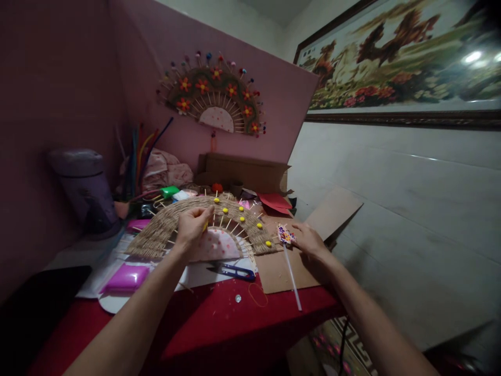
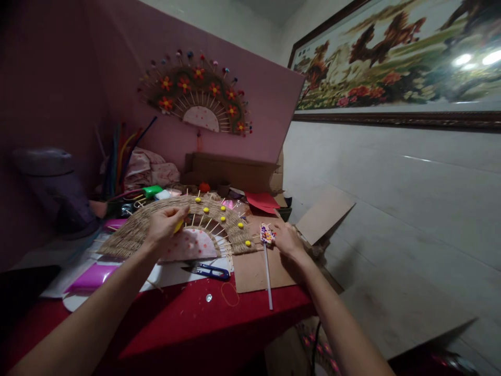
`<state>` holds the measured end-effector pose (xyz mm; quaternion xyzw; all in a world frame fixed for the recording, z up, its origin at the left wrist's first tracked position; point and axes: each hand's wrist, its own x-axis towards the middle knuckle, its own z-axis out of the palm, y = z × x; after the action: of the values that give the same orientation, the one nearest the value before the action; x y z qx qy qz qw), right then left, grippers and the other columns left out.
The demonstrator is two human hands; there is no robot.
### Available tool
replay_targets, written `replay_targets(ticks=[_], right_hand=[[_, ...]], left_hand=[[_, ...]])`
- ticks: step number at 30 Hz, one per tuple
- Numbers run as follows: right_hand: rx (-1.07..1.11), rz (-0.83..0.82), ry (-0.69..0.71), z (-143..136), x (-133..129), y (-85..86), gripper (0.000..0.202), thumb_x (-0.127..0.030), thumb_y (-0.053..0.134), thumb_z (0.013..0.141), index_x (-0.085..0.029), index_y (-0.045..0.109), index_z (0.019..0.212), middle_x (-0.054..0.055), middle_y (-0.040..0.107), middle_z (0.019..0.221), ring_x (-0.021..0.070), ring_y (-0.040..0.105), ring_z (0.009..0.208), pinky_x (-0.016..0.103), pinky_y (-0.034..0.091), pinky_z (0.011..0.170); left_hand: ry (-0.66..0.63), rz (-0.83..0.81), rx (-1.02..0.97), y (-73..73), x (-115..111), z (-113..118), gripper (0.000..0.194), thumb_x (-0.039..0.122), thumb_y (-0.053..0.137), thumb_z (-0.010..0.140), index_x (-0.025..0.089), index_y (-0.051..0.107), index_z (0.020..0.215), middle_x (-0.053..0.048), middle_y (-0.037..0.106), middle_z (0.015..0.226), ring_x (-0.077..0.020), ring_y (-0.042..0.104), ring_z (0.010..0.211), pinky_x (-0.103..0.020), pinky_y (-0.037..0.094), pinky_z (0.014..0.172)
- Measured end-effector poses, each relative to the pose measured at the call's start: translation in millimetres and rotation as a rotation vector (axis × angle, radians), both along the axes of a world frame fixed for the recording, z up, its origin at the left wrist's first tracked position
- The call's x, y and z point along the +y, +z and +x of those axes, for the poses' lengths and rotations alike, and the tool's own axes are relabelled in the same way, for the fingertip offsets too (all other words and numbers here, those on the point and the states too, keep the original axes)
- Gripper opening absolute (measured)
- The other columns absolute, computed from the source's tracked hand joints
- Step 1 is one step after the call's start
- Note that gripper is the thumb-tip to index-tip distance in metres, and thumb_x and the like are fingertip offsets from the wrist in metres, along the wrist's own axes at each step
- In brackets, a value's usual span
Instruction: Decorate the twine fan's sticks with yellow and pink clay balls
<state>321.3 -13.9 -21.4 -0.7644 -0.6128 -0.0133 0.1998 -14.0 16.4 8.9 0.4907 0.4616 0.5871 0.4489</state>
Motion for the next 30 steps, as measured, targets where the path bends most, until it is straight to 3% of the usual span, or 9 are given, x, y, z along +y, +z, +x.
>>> replay_targets(ticks=[4,8,13,22,26,30], right_hand=[[-0.011,-0.109,0.099,7,-5,-4.6,0.048,-0.020,0.056,0.078,-0.022,0.056,0.126,0.008,0.062,0.121,0.0238,0.056,0.109,0.032,0.043,0.088],[-0.074,-0.163,0.156,-1,-10,-4.3,0.052,-0.017,0.050,0.082,-0.021,0.048,0.133,0.010,0.057,0.129,0.0259,0.054,0.113,0.033,0.041,0.088],[-0.162,-0.159,0.132,-4,-9,-8.4,0.062,-0.015,0.052,0.079,-0.018,0.038,0.140,0.014,0.047,0.138,0.0272,0.053,0.114,0.032,0.040,0.088],[-0.131,-0.122,0.150,1,-8,-12.5,0.060,-0.017,0.051,0.079,-0.019,0.040,0.138,0.013,0.049,0.136,0.0259,0.048,0.120,0.032,0.038,0.092],[-0.064,-0.027,0.061,3,-15,-7.8,0.055,-0.021,0.049,0.080,-0.019,0.044,0.135,0.014,0.058,0.123,0.0262,0.057,0.106,0.031,0.042,0.082],[0.085,0.116,0.015,3,-22,0.6,0.048,-0.024,0.051,0.075,-0.017,0.056,0.122,0.011,0.067,0.100,0.0230,0.061,0.089,0.027,0.043,0.071]], left_hand=[[0.211,0.025,0.399,0.6,10,-17,0.036,0.052,0.063,0.066,0.016,0.068,0.068,-0.002,0.063,0.058,-0.0117,0.047,0.045,-0.024,0.029,0.044],[0.270,-0.062,0.782,4.7,11,-26,0.035,0.054,0.058,0.069,0.022,0.072,0.069,-0.005,0.068,0.066,-0.0183,0.056,0.057,-0.027,0.031,0.049],[0.334,-0.116,1.008,13.7,4,-25,0.037,0.056,0.055,0.071,0.025,0.074,0.075,-0.008,0.071,0.077,-0.0246,0.060,0.072,-0.029,0.030,0.053],[0.308,-0.093,0.997,13.8,3,-26,0.037,0.056,0.055,0.071,0.024,0.074,0.076,-0.008,0.070,0.075,-0.0236,0.061,0.071,-0.029,0.033,0.054],[0.205,-0.086,0.889,6.2,9,-27,0.035,0.053,0.058,0.070,0.022,0.072,0.073,-0.006,0.065,0.060,-0.0198,0.059,0.058,-0.027,0.033,0.050],[0.191,-0.073,0.745,-3.6,16,-26,0.035,0.051,0.059,0.070,0.019,0.069,0.065,-0.005,0.061,0.051,-0.0171,0.055,0.050,-0.025,0.034,0.046]])
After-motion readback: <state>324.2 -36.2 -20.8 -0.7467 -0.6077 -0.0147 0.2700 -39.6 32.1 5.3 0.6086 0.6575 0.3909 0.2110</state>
